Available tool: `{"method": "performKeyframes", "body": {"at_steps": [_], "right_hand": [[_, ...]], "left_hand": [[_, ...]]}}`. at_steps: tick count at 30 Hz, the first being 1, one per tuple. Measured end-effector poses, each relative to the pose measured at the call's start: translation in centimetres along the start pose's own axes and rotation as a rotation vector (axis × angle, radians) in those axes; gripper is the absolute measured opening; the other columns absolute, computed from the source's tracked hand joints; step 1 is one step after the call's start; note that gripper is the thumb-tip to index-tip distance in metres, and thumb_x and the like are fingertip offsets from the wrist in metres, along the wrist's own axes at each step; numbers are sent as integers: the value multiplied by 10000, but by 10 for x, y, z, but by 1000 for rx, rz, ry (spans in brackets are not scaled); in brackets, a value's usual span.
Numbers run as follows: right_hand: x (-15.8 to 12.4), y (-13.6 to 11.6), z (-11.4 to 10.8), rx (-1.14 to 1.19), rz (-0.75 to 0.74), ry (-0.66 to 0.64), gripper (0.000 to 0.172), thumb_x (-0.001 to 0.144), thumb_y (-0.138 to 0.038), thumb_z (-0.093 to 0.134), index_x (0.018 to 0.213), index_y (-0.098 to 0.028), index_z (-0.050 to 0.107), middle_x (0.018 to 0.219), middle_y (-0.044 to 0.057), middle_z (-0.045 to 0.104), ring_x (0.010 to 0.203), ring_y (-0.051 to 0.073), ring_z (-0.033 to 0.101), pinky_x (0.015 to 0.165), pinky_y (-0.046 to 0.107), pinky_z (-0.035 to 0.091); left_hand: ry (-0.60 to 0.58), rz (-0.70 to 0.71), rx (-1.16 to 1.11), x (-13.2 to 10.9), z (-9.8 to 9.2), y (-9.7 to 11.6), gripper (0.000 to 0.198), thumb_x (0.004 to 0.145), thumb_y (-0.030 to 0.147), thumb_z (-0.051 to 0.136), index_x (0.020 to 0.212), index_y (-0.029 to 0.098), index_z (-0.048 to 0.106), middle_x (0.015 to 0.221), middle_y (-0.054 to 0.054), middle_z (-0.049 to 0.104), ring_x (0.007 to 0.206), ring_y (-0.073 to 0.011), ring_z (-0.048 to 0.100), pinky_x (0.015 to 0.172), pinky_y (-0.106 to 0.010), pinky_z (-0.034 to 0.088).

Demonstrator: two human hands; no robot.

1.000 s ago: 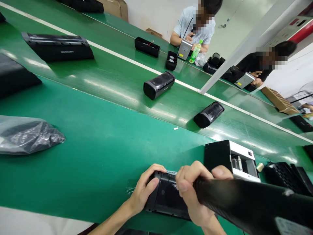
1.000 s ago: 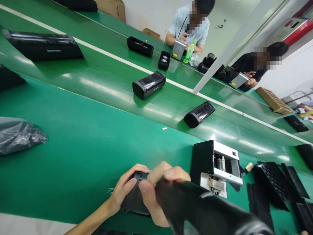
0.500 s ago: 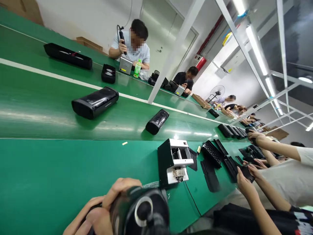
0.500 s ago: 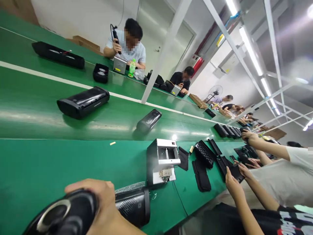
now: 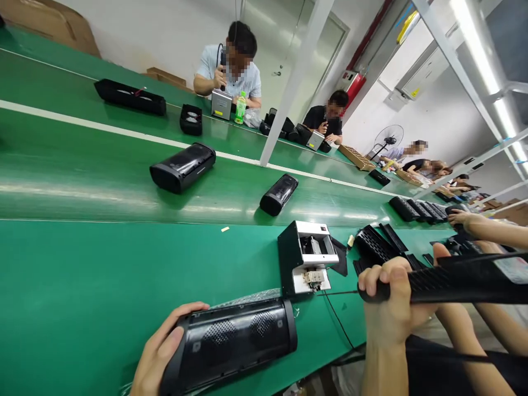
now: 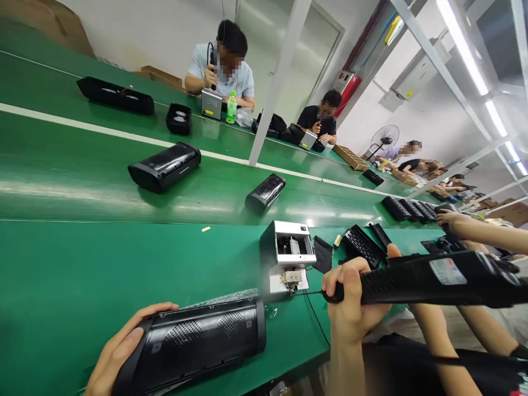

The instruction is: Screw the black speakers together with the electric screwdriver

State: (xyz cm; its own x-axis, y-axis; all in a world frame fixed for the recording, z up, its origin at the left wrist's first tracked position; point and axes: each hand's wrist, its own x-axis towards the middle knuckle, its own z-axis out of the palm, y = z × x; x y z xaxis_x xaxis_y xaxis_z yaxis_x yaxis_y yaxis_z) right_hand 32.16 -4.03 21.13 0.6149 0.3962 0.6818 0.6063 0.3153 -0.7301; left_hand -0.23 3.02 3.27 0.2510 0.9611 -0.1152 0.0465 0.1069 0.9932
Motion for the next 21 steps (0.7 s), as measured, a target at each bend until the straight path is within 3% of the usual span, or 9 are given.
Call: {"method": "performKeyframes", "body": {"at_steps": [2, 5, 9, 13, 17, 19, 21], "right_hand": [[10, 11, 7, 63, 1, 38, 159, 1063, -328, 744, 1125, -306, 600, 710, -104, 476, 412, 118, 438, 433, 282, 446], [9, 35, 11, 122, 32, 12, 450, 1017, -269, 799, 1387, -310, 548, 702, -125, 566, 413, 119, 491, 449, 258, 478], [-5, 43, 8, 156, 111, -92, 521, 999, -244, 833, 1431, -269, 544, 644, -134, 556, 406, 115, 485, 445, 239, 466], [-10, 8, 0, 214, 205, -127, 567, 950, -232, 865, 1434, -314, 581, 634, -131, 539, 376, 126, 453, 404, 252, 445], [-12, -48, 23, 406, 260, -100, 250, 904, -245, 903, 999, -303, 680, 621, -119, 488, 353, 94, 367, 393, 282, 434], [-20, -70, 49, 505, 268, -274, 261, 978, -259, 869, 852, -269, 640, 624, -105, 506, 356, 86, 358, 405, 305, 438], [-32, -85, 80, 560, 251, -448, 211, 1051, -282, 805, 903, -286, 653, 630, -103, 533, 361, 97, 375, 426, 333, 440]], "left_hand": [[-4, 4, -6, 0, -1, 0, 574, 1013, 744, 543, 1155, 276, 843, 1282, -44, 839, 1235, -333, 765, 1096, -334, 616], [-11, 0, -4, -1, -2, 0, 580, 1011, 753, 540, 1157, 278, 840, 1283, -45, 837, 1239, -338, 758, 1107, -345, 607], [-2, -16, -43, -3, 1, -2, 585, 995, 762, 572, 1157, 264, 831, 1283, -56, 832, 1263, -351, 738, 1142, -366, 567], [-20, -7, -96, -4, 4, -5, 567, 1013, 726, 574, 1163, 237, 818, 1278, -80, 816, 1273, -361, 710, 1148, -383, 528], [-85, 58, -137, -2, 4, -8, 526, 1059, 669, 556, 1186, 217, 793, 1273, -105, 797, 1263, -356, 690, 1122, -397, 519], [-122, 83, -138, 0, 4, -9, 542, 1060, 682, 551, 1191, 211, 785, 1250, -111, 796, 1241, -355, 695, 1091, -399, 536], [-138, 98, -129, 1, 3, -10, 569, 1046, 711, 561, 1177, 205, 785, 1220, -113, 798, 1214, -354, 706, 1074, -402, 548]]}}
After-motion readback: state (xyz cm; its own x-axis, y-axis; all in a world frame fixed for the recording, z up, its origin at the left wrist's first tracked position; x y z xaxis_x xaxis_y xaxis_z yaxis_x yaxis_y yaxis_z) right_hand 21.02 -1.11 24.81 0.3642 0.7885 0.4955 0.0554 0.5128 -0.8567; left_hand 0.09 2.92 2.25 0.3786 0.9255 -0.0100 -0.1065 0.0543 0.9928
